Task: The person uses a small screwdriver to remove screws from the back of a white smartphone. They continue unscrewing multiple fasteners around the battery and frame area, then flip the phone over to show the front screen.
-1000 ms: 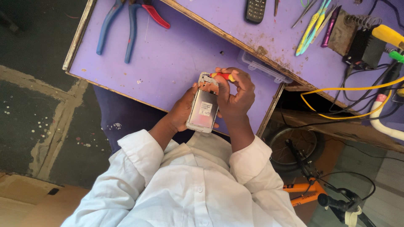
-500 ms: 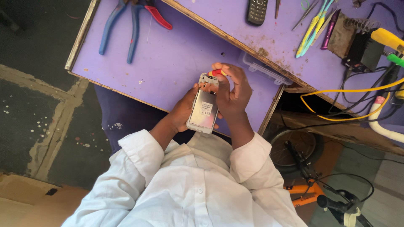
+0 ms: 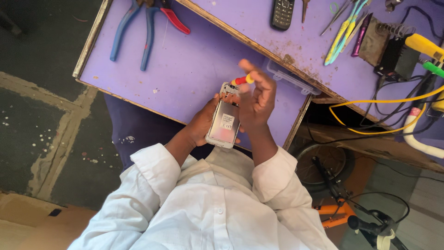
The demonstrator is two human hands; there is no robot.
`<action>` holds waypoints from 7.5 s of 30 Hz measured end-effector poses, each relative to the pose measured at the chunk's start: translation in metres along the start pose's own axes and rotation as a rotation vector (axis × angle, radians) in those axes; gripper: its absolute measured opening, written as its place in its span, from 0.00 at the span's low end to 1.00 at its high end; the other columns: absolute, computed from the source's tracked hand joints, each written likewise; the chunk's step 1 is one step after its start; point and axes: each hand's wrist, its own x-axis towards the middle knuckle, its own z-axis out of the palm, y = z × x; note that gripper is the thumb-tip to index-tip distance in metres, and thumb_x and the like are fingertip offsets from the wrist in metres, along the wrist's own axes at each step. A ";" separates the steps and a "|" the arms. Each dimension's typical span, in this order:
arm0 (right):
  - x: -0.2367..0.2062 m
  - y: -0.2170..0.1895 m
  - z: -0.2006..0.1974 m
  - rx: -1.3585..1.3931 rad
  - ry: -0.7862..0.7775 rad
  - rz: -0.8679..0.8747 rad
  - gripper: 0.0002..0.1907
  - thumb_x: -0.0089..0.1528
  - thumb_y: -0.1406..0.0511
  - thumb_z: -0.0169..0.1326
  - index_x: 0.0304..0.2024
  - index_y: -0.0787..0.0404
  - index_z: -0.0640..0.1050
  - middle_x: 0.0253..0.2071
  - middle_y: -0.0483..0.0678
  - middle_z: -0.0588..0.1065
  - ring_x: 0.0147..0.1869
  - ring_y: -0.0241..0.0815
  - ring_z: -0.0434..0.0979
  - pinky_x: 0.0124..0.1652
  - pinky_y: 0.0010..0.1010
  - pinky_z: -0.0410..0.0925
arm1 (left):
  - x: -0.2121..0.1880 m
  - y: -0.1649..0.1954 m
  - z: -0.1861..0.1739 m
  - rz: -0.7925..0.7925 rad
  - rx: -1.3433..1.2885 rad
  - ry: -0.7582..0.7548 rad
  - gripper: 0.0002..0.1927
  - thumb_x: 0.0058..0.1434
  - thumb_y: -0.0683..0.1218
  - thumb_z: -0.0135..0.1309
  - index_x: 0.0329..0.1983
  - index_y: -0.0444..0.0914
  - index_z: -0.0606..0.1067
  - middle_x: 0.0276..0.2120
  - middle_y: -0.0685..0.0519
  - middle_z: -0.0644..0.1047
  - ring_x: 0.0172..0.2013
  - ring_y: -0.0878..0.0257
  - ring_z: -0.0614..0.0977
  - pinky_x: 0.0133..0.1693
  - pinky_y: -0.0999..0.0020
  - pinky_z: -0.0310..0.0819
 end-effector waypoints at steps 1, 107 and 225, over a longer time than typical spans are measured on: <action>0.000 0.000 0.000 -0.030 0.011 -0.032 0.16 0.69 0.75 0.57 0.56 0.61 0.69 0.59 0.53 0.72 0.64 0.43 0.75 0.63 0.34 0.70 | -0.001 -0.001 0.000 -0.006 -0.006 0.019 0.35 0.70 0.72 0.35 0.65 0.41 0.64 0.47 0.43 0.76 0.45 0.45 0.83 0.41 0.41 0.85; 0.000 -0.042 -0.038 -0.903 -0.596 0.051 0.18 0.57 0.68 0.59 0.51 0.50 0.80 0.36 0.42 0.81 0.35 0.46 0.82 0.33 0.37 0.71 | -0.006 -0.010 0.000 -0.008 0.082 -0.006 0.37 0.70 0.71 0.33 0.68 0.41 0.63 0.53 0.44 0.76 0.46 0.47 0.84 0.44 0.43 0.84; -0.022 -0.008 -0.108 -0.153 -0.059 -0.130 0.16 0.72 0.71 0.54 0.59 0.58 0.64 0.54 0.59 0.77 0.55 0.51 0.84 0.51 0.38 0.80 | 0.069 -0.024 0.012 0.124 -0.059 -0.037 0.37 0.73 0.68 0.34 0.71 0.37 0.65 0.59 0.39 0.76 0.53 0.45 0.82 0.50 0.43 0.83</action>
